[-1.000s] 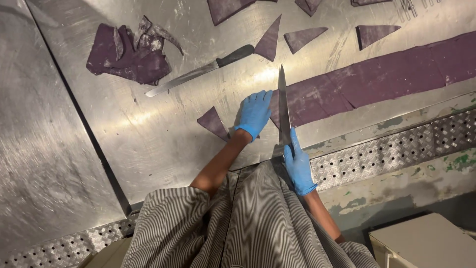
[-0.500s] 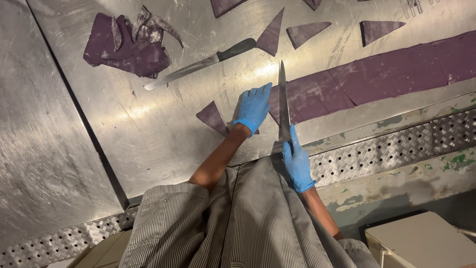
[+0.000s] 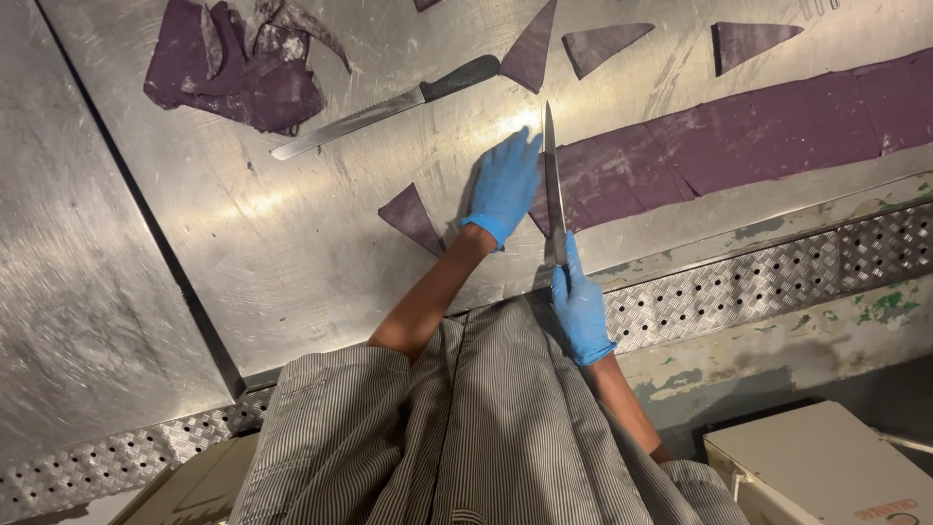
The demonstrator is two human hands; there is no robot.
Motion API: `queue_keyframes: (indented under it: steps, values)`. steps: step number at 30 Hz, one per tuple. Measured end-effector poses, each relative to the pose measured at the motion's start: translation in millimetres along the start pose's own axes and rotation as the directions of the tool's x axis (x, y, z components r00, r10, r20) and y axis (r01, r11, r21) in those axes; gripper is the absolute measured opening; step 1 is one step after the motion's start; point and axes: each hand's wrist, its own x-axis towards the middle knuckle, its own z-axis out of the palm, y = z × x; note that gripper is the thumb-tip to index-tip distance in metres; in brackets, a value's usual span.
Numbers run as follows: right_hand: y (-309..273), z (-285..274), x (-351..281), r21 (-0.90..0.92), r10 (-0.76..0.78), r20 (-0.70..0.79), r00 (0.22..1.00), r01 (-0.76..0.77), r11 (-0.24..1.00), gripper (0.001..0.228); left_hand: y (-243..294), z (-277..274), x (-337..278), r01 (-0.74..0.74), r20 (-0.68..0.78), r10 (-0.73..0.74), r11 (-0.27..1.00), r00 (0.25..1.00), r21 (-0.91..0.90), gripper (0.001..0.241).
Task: Measure and cut a long strip of purple fondant using a multi-wheel cutter and a knife.
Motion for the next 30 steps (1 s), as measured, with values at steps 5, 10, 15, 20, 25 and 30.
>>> queue_keyframes:
  steps: [5,10,15,20,25,30]
  values:
    - [6,8,0,-0.068,-0.062,-0.060,0.996,0.057,0.996,0.061,46,-7,40,-0.283,0.130,0.283,0.959,0.950,-0.023,0.063]
    - [12,14,1,-0.121,-0.080,-0.065,0.995,0.071,0.990,0.061,52,13,61,-0.421,0.227,0.410,0.907,0.883,-0.002,0.068]
    - [19,22,3,-0.093,-0.131,-0.087,0.988,0.122,0.988,0.061,52,6,60,-0.443,0.336,0.404,0.895,0.851,0.045,0.068]
    - [5,7,14,-0.064,-0.128,-0.069,0.989,0.124,0.990,0.063,53,5,73,-0.454,0.212,0.436,0.890,0.874,0.042,0.066]
    - [22,25,10,0.024,-0.063,-0.009,0.998,0.063,0.998,0.063,15,15,39,-0.096,0.014,0.102,0.973,0.995,-0.210,0.057]
    - [35,24,7,0.069,0.015,-0.035,0.999,-0.013,0.998,0.063,-47,89,0,-0.248,0.023,0.251,0.929,0.968,0.274,0.021]
